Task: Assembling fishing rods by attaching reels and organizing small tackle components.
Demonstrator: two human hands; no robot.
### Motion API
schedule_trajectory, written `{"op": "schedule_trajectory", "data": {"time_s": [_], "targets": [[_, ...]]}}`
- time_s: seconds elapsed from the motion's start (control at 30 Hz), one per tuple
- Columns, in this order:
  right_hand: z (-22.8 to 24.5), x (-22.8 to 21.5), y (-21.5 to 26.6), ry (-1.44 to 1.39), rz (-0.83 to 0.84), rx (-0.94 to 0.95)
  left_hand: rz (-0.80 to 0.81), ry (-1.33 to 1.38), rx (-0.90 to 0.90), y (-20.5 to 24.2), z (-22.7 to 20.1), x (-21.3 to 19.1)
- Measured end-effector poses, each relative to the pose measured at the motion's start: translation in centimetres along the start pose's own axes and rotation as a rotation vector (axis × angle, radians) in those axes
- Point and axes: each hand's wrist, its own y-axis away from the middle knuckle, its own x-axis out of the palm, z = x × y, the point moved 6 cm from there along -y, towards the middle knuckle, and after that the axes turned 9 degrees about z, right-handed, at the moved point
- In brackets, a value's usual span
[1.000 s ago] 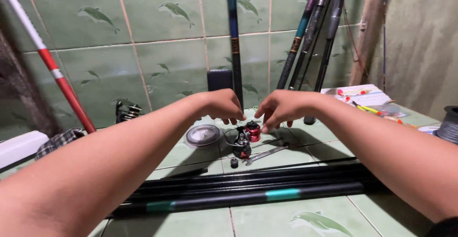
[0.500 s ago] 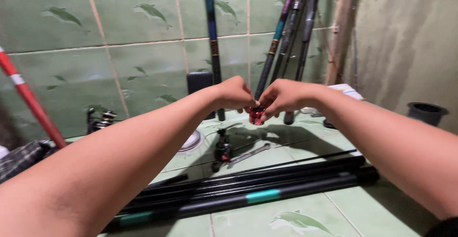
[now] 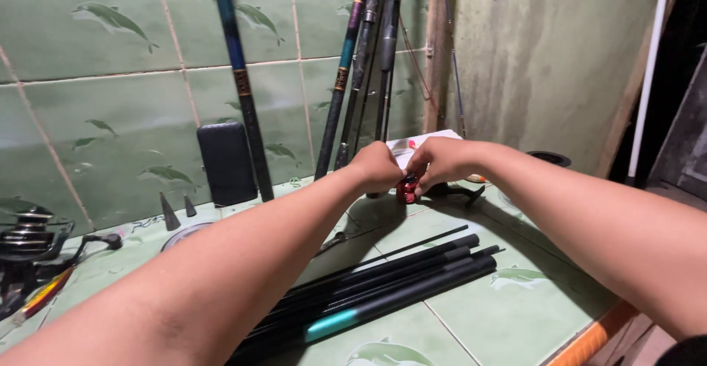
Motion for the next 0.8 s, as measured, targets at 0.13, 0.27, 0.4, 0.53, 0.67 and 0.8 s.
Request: {"op": "schedule_trajectory", "data": {"time_s": [0.13,0.27,0.4,0.53,0.67,0.8], "targets": [[-2.1,0.7,-1.6,0.019,-0.027,0.007,0.001,0.000,0.035,-1.2,1.0,1.1],[-2.3,0.5,-1.9,-0.006,-0.053,0.017,-0.021,-0.010,0.030,1.1,0.8,0.6],[-2.5,-0.3,-2.2,-0.117,-0.046,-0.009,-0.033,-0.009,0.042,2.2,0.9,0.2],[-2.3,-1.0,-1.7,-0.218,-0.085,-0.036,-0.037,-0.008,0.045,3.2,0.5,-0.1],[-3.1,-0.8,-3.3,-0.128,-0.115,-0.020,-0.020,-0.005,0.049,3.8,0.1,0.2],[-3.4,-0.7,-3.8,-0.122,-0.152,-0.018,-0.016,0.016,0.052,2.0,1.4,1.1]]}}
